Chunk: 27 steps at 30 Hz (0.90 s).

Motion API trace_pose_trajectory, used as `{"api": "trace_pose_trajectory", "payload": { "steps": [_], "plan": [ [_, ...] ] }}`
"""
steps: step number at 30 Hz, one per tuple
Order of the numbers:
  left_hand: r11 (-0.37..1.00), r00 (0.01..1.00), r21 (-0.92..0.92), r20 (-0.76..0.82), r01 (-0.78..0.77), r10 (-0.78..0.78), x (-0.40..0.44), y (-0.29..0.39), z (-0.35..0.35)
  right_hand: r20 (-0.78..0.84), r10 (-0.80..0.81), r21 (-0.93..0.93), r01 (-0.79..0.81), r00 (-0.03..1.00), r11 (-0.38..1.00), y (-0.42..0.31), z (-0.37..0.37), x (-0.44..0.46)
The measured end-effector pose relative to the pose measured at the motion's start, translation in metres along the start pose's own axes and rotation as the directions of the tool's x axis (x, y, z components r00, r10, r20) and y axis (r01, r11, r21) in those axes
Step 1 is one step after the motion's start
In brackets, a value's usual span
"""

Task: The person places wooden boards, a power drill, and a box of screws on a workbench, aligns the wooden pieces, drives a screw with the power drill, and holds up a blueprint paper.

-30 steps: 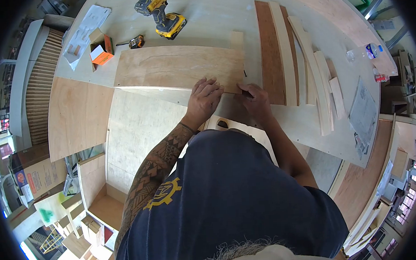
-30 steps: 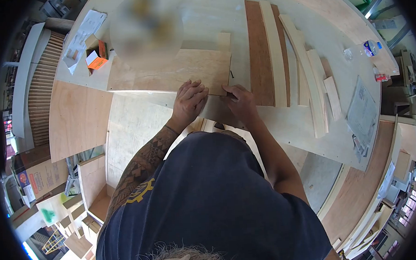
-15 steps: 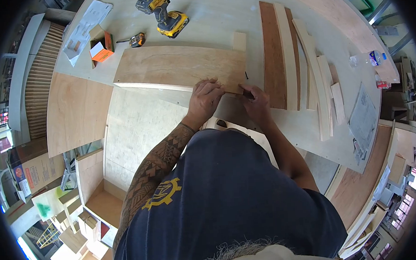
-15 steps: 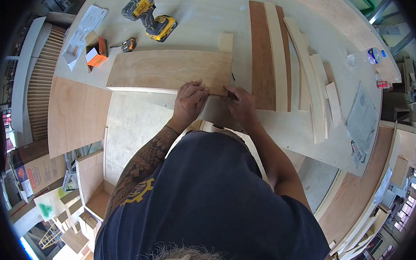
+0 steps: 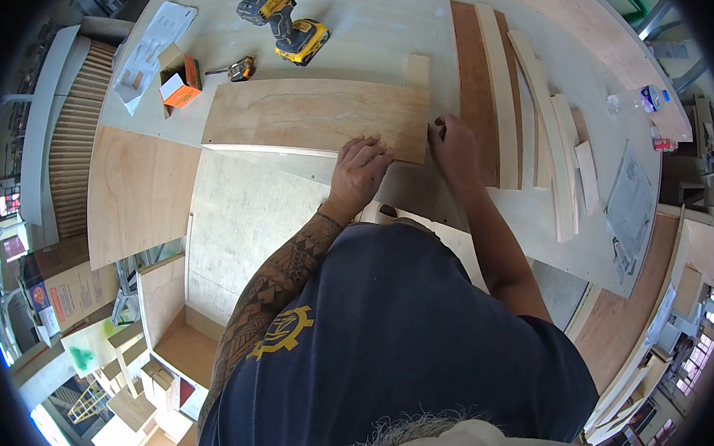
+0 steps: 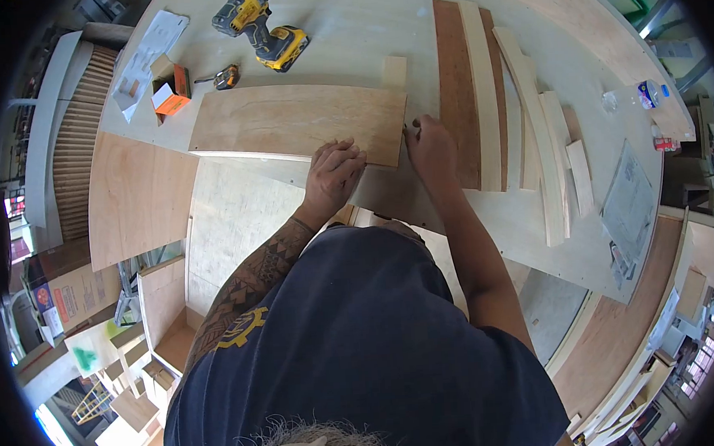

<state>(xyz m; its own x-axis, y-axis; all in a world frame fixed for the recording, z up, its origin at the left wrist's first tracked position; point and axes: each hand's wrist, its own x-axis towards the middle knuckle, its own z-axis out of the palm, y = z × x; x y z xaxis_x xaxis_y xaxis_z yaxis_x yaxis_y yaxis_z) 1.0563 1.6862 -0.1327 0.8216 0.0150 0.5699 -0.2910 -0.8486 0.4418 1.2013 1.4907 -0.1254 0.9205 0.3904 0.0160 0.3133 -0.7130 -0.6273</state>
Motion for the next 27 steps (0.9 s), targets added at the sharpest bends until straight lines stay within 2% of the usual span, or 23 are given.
{"api": "trace_pose_trajectory", "payload": {
  "steps": [5, 9, 11, 12, 14, 15, 18, 20, 21, 23, 25, 27],
  "plan": [
    [1.000, 1.000, 0.013, -0.020, 0.000, 0.001, -0.008, 0.001, 0.001, -0.108, -0.056, -0.162, 0.038, 0.992, 0.986, -0.002, 0.022, 0.000],
    [0.999, 0.999, 0.017, -0.026, -0.027, 0.027, -0.009, 0.000, 0.001, -0.180, -0.088, -0.199, 0.051, 0.980, 0.979, 0.005, 0.021, -0.004],
    [0.999, 0.999, 0.028, -0.021, -0.030, 0.031, -0.010, -0.003, 0.001, -0.164, 0.181, 0.215, -0.144, 0.970, 0.966, -0.017, -0.003, -0.014],
    [0.999, 0.999, 0.018, -0.019, -0.035, 0.036, -0.011, -0.004, 0.001, -0.159, 0.170, 0.215, -0.134, 0.973, 0.967, -0.028, -0.011, -0.018],
    [0.999, 0.999, 0.017, -0.022, -0.033, 0.034, -0.013, -0.004, 0.001, -0.113, 0.031, 0.424, 0.020, 0.993, 0.905, -0.051, -0.018, -0.031],
    [0.999, 0.999, 0.008, -0.026, -0.039, 0.039, -0.013, -0.004, 0.000, -0.108, 0.020, 0.425, 0.028, 0.994, 0.905, -0.058, -0.013, -0.037],
    [0.999, 0.998, -0.022, -0.042, -0.044, 0.043, -0.013, -0.006, 0.002, -0.052, -0.147, 0.525, 0.152, 0.988, 0.837, -0.066, 0.012, -0.054],
    [0.996, 0.996, -0.080, -0.080, -0.043, 0.036, -0.015, -0.009, 0.002, -0.149, -0.211, 0.347, 0.251, 0.966, 0.904, -0.063, 0.033, -0.061],
    [0.993, 0.997, -0.106, -0.063, -0.056, 0.050, -0.020, -0.015, 0.005, -0.147, -0.210, 0.357, 0.250, 0.967, 0.900, -0.063, 0.039, -0.062],
    [0.986, 0.993, -0.167, -0.112, 0.004, -0.023, -0.021, -0.014, 0.011, -0.121, -0.210, 0.374, 0.240, 0.970, 0.896, -0.061, 0.040, -0.065],
    [0.928, 0.983, -0.334, -0.013, 0.166, -0.181, -0.019, -0.007, -0.006, -0.078, -0.198, 0.393, 0.212, 0.977, 0.895, -0.065, 0.037, -0.064],
    [0.870, 0.978, -0.458, -0.001, 0.184, -0.208, -0.014, -0.005, -0.019, -0.045, -0.146, 0.443, 0.150, 0.988, 0.884, -0.070, 0.037, -0.066]
  ]
}}
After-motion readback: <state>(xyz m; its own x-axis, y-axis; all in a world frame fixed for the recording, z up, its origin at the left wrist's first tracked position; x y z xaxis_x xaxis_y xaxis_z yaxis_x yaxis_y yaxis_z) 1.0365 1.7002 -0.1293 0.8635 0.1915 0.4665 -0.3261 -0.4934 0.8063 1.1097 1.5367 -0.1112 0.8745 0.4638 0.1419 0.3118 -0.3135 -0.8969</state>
